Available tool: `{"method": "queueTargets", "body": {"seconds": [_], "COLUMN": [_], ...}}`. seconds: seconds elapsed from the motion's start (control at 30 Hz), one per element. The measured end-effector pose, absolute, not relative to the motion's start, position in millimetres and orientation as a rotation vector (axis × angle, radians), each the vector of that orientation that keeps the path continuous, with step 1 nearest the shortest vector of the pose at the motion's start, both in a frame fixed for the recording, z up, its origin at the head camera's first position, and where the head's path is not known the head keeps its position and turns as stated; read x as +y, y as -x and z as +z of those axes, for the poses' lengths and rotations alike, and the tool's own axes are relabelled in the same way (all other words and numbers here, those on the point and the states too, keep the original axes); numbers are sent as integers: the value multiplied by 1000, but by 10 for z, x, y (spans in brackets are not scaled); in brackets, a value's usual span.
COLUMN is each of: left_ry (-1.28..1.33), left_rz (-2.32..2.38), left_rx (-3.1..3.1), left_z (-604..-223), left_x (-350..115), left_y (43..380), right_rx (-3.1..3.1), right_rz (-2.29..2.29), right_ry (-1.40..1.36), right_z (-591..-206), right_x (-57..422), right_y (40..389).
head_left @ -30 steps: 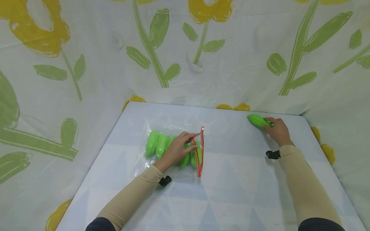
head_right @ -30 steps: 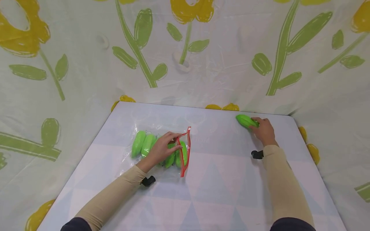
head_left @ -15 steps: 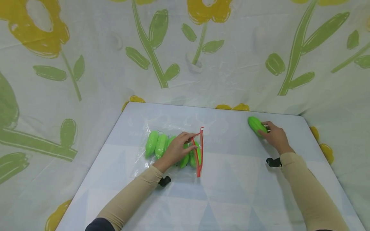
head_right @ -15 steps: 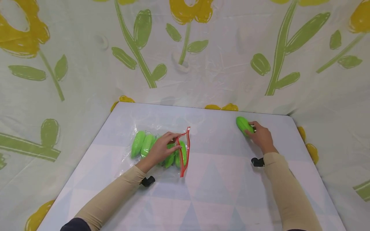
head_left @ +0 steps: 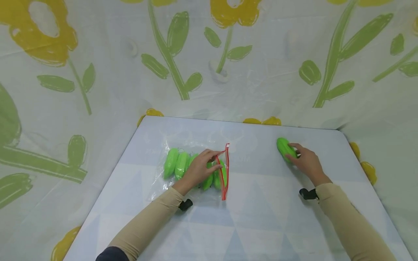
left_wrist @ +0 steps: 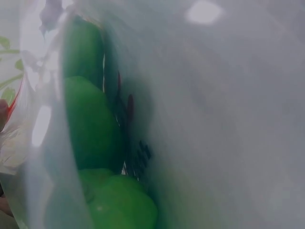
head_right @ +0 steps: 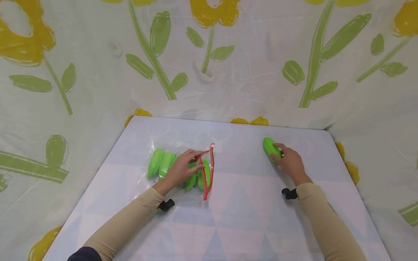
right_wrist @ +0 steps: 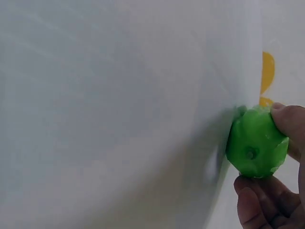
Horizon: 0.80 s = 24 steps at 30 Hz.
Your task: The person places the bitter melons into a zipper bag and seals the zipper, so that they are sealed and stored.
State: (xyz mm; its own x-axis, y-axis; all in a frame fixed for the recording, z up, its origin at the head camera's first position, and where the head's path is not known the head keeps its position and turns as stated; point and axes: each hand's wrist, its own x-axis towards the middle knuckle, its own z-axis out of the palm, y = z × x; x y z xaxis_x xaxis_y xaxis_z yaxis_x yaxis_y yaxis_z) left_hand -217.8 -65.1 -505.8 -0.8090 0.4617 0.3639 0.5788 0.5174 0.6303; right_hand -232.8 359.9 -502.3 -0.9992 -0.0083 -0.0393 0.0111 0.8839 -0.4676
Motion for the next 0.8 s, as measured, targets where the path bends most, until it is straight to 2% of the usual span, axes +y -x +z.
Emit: {"method": "queueTargets", "body": {"seconds": [0.8], "left_ry": [902], "left_rz": [-1151], "left_rx": [-2587], "left_z": [-5048], "left_x": [-648], "left_y": [2175], "right_rx": [2917], "right_rz": [-920], "right_ry": [4], "right_z": [-5018], "right_x": [3206], "right_y": [1898]}}
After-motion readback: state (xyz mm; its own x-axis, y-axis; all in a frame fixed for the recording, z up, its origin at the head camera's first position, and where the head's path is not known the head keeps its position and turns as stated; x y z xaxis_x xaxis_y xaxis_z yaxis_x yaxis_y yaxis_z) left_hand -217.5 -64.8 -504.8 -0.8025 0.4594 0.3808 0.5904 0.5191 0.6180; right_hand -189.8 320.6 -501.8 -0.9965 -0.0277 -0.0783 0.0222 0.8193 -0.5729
